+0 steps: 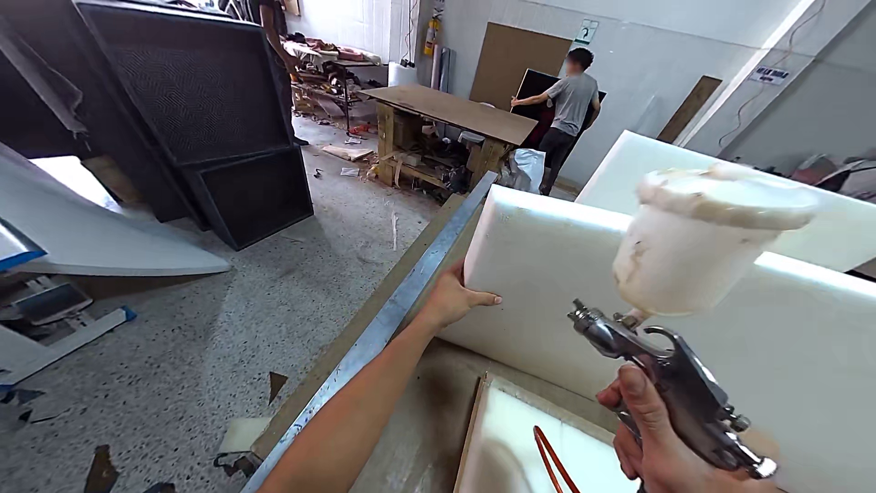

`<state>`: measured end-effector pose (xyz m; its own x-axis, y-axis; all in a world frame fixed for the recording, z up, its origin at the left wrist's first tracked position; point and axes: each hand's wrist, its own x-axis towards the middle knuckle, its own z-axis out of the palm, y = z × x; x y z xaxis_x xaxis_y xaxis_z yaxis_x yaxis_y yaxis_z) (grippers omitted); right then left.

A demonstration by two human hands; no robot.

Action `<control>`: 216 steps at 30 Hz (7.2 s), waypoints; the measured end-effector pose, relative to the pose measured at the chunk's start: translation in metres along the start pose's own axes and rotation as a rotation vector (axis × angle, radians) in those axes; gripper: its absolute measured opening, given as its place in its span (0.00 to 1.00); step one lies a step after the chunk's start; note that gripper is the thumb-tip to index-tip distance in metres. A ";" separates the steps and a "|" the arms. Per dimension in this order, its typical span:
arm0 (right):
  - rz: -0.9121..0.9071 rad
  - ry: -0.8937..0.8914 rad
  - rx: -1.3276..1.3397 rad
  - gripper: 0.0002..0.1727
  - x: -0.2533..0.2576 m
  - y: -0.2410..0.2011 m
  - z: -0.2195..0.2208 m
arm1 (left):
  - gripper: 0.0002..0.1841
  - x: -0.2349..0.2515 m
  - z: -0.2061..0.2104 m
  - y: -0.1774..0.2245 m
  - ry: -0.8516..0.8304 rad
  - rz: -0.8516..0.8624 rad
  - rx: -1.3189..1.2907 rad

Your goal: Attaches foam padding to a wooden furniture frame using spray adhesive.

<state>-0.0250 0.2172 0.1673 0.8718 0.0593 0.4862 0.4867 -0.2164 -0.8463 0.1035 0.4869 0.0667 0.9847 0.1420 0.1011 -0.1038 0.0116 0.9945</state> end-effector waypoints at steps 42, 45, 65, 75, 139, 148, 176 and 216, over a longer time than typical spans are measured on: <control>0.056 0.474 0.071 0.18 -0.054 0.089 -0.334 | 0.47 0.110 0.368 0.224 -0.713 0.060 1.130; -0.029 0.473 -0.084 0.19 -0.031 0.115 -0.336 | 0.49 0.112 0.452 0.212 -0.768 0.037 1.077; 0.223 0.654 -0.186 0.25 -0.067 0.105 -0.506 | 0.37 0.122 0.565 0.207 -0.938 0.298 1.042; 0.312 0.663 -0.196 0.24 -0.068 0.165 -0.624 | 0.40 0.108 0.696 0.200 -0.927 0.332 1.116; 0.232 0.625 -0.366 0.27 -0.016 0.116 -0.554 | 0.44 0.101 0.522 0.217 -0.831 0.124 1.113; 0.322 0.534 -0.237 0.26 -0.025 0.083 -0.427 | 0.43 0.091 0.405 0.220 -0.803 0.103 1.054; 0.186 0.658 -0.188 0.24 -0.037 0.049 -0.319 | 0.41 0.057 0.223 0.231 -0.669 0.220 1.153; 0.124 0.420 -0.187 0.19 -0.026 -0.014 -0.157 | 0.31 0.037 0.036 0.247 -0.642 0.218 1.092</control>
<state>-0.0630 0.0657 0.2011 0.8060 -0.3690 0.4628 0.3288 -0.3712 -0.8684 0.1190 0.4594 0.3165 0.8844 -0.4646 -0.0452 -0.4023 -0.8078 0.4308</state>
